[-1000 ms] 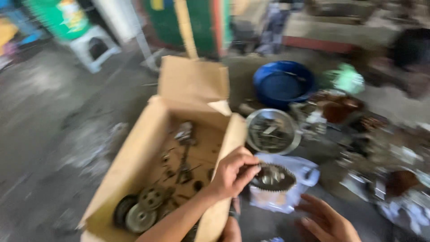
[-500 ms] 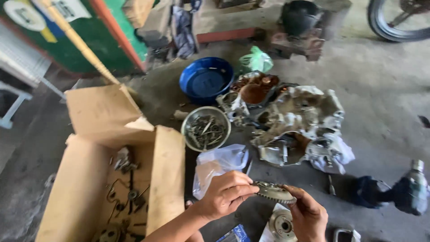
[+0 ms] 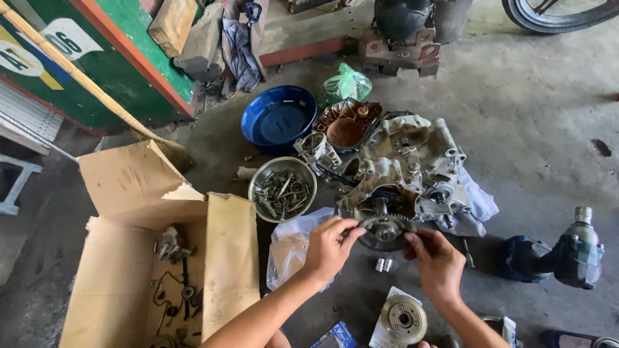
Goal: The person sits on the floor and assembles various engine components. They pick up gears and shafts from a cardboard box and fit them into a disassembled engine block placed on the floor.
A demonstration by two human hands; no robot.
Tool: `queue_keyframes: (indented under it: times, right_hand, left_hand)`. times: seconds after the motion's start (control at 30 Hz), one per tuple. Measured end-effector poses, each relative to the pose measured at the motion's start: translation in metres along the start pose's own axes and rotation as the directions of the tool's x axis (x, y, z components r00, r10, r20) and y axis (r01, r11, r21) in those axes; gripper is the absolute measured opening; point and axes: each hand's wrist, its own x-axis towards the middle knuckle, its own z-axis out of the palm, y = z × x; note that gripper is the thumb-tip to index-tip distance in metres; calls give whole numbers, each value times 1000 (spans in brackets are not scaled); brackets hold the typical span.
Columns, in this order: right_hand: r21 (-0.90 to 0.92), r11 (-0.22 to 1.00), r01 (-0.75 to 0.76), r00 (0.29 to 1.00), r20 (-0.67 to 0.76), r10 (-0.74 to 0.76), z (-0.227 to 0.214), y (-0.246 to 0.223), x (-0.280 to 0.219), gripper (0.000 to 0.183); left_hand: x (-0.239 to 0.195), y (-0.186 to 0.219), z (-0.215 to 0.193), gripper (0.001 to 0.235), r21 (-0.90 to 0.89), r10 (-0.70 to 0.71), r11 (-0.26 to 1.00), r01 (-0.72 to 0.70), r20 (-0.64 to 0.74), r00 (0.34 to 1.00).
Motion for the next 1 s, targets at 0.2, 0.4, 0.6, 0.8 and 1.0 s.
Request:
queue_keyframes:
  times: [0.2,0.4,0.6,0.8,1.0]
  right_hand:
    - [-66,990,125,990,-56,-128,10,-13,8,18]
    - [-254,902,348,929,-36,-368,12,-32,12,15]
    - [-403,786,468,862,14,-506,14,-43,17,15]
    - [-531,653,540,790,54,-610,20,-61,16,18]
    - [-601,561,569,733,62,-678,27,-57,28,16]
  left_hand:
    - [6,-6,7,16,5,-16,1000,17,-125,992]
    - [0,-6,7,16,-31,-119,993,116,-123,985]
    - [-31,-18,8,10,34,-43,998,44,-47,998]
    - [-68,-10,13,10,62,-123,991,117,94,988]
    - [-92,-9,16,13,26,-143,990,141,213,966]
